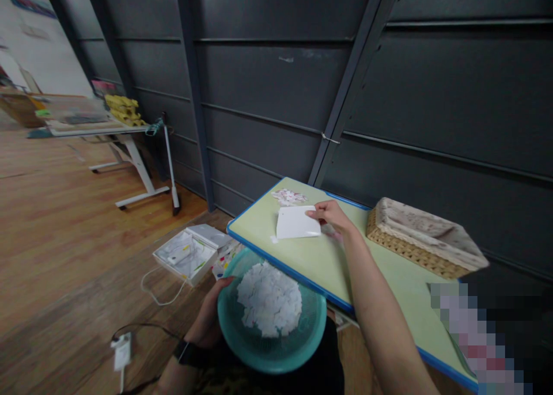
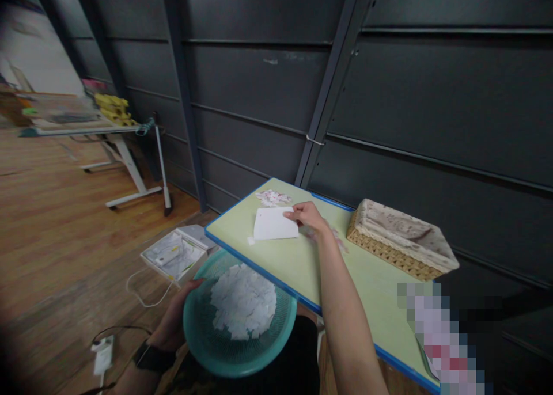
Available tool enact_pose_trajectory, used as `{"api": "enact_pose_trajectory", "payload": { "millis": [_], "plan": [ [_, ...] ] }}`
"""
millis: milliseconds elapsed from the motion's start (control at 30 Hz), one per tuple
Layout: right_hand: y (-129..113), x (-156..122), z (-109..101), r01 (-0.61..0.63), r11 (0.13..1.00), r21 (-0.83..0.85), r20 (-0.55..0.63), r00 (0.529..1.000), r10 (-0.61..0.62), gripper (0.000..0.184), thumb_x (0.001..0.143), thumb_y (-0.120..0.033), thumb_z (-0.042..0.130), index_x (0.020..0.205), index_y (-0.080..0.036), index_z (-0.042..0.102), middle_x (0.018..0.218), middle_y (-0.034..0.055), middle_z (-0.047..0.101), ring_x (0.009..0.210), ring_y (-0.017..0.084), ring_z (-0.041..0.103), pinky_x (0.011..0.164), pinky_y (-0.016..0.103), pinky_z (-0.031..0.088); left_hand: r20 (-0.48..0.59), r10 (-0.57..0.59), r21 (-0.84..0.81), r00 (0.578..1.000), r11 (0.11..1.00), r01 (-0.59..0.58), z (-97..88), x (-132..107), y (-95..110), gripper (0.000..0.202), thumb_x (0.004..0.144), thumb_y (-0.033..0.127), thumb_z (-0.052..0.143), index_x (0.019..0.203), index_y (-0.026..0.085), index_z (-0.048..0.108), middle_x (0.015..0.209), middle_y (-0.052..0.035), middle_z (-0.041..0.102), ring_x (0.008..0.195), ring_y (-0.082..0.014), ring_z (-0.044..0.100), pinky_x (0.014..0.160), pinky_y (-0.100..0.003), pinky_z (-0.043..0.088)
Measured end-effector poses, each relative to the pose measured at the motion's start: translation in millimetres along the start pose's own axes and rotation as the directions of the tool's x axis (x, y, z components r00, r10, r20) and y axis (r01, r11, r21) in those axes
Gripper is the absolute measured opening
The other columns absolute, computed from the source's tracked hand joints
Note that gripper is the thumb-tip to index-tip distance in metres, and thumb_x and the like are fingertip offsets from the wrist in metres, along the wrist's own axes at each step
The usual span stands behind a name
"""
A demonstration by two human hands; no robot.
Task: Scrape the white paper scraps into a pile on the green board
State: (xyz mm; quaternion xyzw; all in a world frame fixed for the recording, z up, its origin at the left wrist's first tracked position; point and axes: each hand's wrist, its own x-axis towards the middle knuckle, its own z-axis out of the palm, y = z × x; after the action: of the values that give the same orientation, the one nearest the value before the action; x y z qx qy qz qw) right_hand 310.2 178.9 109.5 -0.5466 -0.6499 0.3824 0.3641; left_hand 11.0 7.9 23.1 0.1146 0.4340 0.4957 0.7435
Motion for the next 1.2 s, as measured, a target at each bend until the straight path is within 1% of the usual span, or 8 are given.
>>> {"api": "enact_pose_trajectory", "payload": {
  "millis": [67,133,267,400,533,767,1067,1200],
  "plan": [
    [0.8,-0.5,0.7,-0.034,0.995,0.093,0.004,0.999,0.034,0.040,0.053,-0.048,0.076,0.055,-0.017,0.052,0.050,-0.0037,0.046,0.046,0.008,0.041,0.045,0.022,0.032,-0.029,0.014,-0.005,0.999,1.000,-0.015,3.5,-3.3,2.2,0.015,0.078,0.021,0.060,0.066,0.013,0.066,0.052,-0.0024,0.068,0.046,-0.0145,0.061,0.048,-0.025,0.049],
    [3.7,-0.3,-0.9,-0.045,0.986,0.163,-0.057,0.997,0.055,0.039,0.051,-0.046,0.078,0.063,-0.017,0.055,0.054,-0.0029,0.052,0.048,0.009,0.045,0.046,0.022,0.036,-0.043,0.015,-0.004,0.999,1.000,-0.016,6.1,-5.5,3.9,0.017,0.080,0.019,0.058,0.066,0.013,0.066,0.051,-0.0022,0.068,0.045,-0.0147,0.060,0.048,-0.026,0.050],
    [11.1,-0.3,-6.3,-0.088,0.975,0.205,-0.125,0.985,0.115,0.043,0.047,-0.040,0.081,0.074,-0.019,0.054,0.052,-0.0047,0.053,0.044,0.009,0.045,0.041,0.020,0.034,-0.053,0.007,0.013,0.999,1.000,-0.006,6.7,-5.5,5.7,0.020,0.081,0.019,0.055,0.065,0.013,0.065,0.050,-0.0028,0.067,0.044,-0.0149,0.061,0.048,-0.026,0.050],
    [16.3,-0.3,-6.4,-0.126,0.972,0.198,-0.143,0.977,0.156,0.041,0.047,-0.038,0.079,0.070,-0.020,0.050,0.050,-0.0062,0.049,0.040,0.009,0.043,0.037,0.020,0.030,-0.044,0.028,0.047,0.999,0.999,-0.026,3.6,-3.4,7.0,0.016,0.080,0.020,0.056,0.069,0.014,0.065,0.053,-0.0035,0.069,0.044,-0.0155,0.061,0.049,-0.027,0.051],
    [18.7,2.0,-5.0,-0.111,0.978,0.175,-0.120,0.984,0.133,0.038,0.048,-0.036,0.078,0.067,-0.020,0.048,0.050,-0.0055,0.049,0.041,0.009,0.044,0.037,0.021,0.030,-0.040,0.029,0.065,0.999,0.998,-0.027,2.0,-3.5,8.3,0.016,0.080,0.022,0.056,0.069,0.014,0.065,0.057,-0.0046,0.071,0.043,-0.0165,0.061,0.049,-0.029,0.052],
    [12.8,2.1,-9.9,-0.107,0.971,0.213,-0.200,0.968,0.150,0.036,0.045,-0.031,0.076,0.064,-0.020,0.048,0.050,-0.0049,0.050,0.043,0.010,0.045,0.039,0.022,0.032,-0.053,0.032,0.051,0.998,0.998,-0.029,4.5,-6.3,9.9,0.023,0.084,0.020,0.051,0.064,0.015,0.062,0.052,-0.0032,0.068,0.044,-0.0165,0.061,0.046,-0.028,0.051],
    [-10.4,-2.3,9.7,-0.018,0.993,0.114,-0.119,0.992,0.031,0.032,0.051,-0.034,0.075,0.065,-0.019,0.051,0.049,-0.0048,0.049,0.044,0.010,0.045,0.041,0.022,0.033,-0.024,0.042,0.044,0.999,0.998,-0.040,6.1,-8.2,8.7,0.016,0.080,0.018,0.056,0.067,0.014,0.064,0.053,-0.0026,0.068,0.046,-0.0156,0.062,0.048,-0.026,0.050],
    [-22.7,-6.5,13.9,-0.003,0.998,0.058,-0.043,0.999,0.005,0.032,0.051,-0.035,0.076,0.065,-0.018,0.053,0.049,-0.0051,0.049,0.044,0.009,0.044,0.042,0.022,0.033,-0.011,0.037,0.042,0.999,0.998,-0.037,5.4,-7.3,8.7,0.017,0.080,0.018,0.056,0.066,0.014,0.064,0.053,-0.0026,0.068,0.046,-0.0156,0.062,0.048,-0.027,0.050]
  ]
}}
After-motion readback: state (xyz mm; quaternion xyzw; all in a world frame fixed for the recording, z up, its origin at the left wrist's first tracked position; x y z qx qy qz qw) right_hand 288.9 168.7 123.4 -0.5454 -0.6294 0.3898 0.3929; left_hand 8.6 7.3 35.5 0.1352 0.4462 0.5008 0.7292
